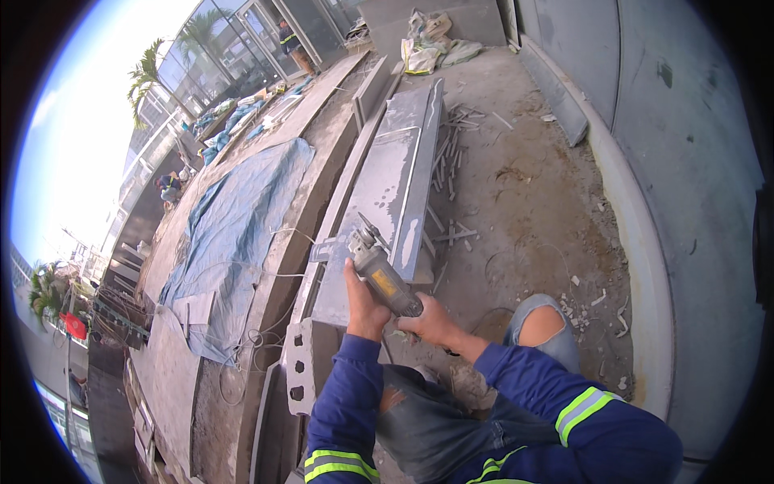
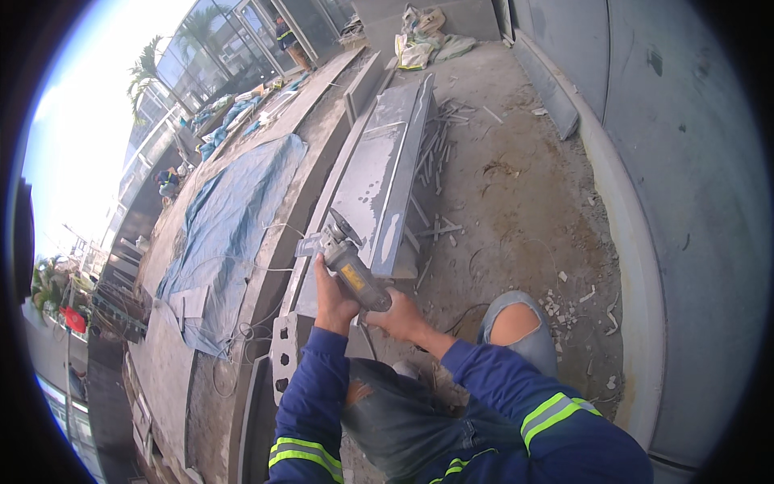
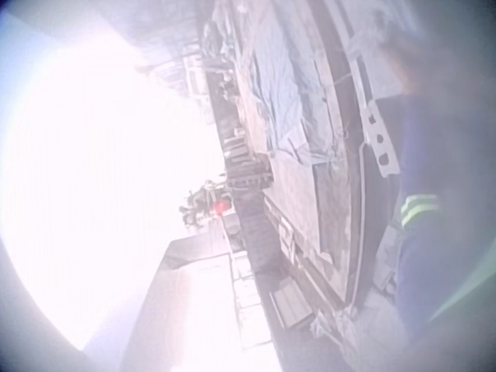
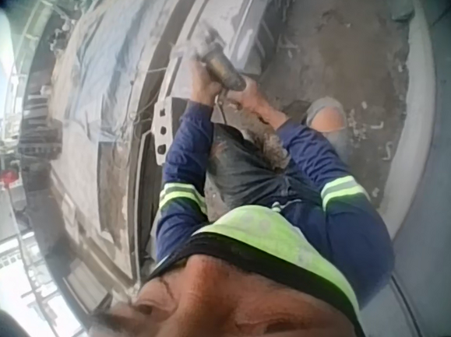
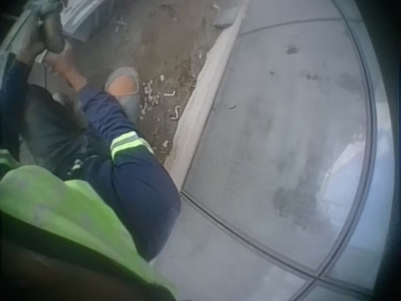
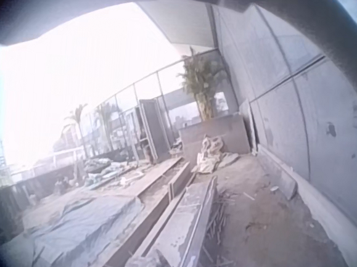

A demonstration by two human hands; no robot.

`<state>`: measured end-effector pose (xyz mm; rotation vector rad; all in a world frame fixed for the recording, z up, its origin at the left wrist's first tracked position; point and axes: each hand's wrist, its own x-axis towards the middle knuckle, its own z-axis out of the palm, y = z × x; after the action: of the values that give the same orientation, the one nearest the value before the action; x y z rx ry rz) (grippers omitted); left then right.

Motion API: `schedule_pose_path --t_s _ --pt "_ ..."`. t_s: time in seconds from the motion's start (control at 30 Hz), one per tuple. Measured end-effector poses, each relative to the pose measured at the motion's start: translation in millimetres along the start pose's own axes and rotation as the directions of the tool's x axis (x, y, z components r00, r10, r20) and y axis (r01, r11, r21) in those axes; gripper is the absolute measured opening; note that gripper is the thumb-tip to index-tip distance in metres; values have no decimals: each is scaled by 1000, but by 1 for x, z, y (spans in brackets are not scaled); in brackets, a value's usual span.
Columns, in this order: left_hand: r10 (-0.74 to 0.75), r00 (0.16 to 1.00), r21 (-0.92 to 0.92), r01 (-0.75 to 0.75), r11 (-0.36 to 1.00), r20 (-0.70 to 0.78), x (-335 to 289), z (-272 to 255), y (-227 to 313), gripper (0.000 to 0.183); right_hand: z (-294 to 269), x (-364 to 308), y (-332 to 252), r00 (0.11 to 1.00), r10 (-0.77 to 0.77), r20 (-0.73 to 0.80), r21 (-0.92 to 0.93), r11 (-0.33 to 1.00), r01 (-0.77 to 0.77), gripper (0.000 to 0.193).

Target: The person uses an angle grinder to smooth the edge of a rectangular tile. They hold the tile with one hand and operate the grinder with the other, moving the tool along the edge to remove material.

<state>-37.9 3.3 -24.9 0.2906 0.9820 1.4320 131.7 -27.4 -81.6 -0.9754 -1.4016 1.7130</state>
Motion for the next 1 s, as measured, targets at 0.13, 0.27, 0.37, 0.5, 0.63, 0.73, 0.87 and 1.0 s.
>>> schedule_pose_path --t_s 0.13,0.27,0.37,0.5,0.63,0.73,0.87,1.0 --pt "-33 999 5 33 999 17 3 0 -1 70 -2 -1 1 1000 -3 23 14 1000 2 62" --pt "1 1000 6 -1 1000 -24 12 -8 -3 65 -1 -3 -1 998 47 43 44 998 -49 49" --pt "87 995 3 -87 996 -49 19 -12 -4 62 1 -3 -2 997 42 72 80 996 -48 42" --pt "129 991 -17 -129 991 -30 18 -10 -2 59 2 -3 -4 994 91 67 -13 996 -91 54" --pt "162 986 56 -165 985 48 8 4 -2 78 2 -2 -10 999 -15 45 127 992 9 52" --pt "190 976 153 -205 967 107 3 16 -7 96 -3 2 -15 997 -73 0 119 990 72 48" --pt "105 971 305 -168 937 213 -3 19 -13 75 -14 1 -12 998 -65 -13 131 989 66 43" --pt "67 972 445 -164 880 225 6 23 -21 58 -28 4 -7 992 -126 -29 236 963 129 43"
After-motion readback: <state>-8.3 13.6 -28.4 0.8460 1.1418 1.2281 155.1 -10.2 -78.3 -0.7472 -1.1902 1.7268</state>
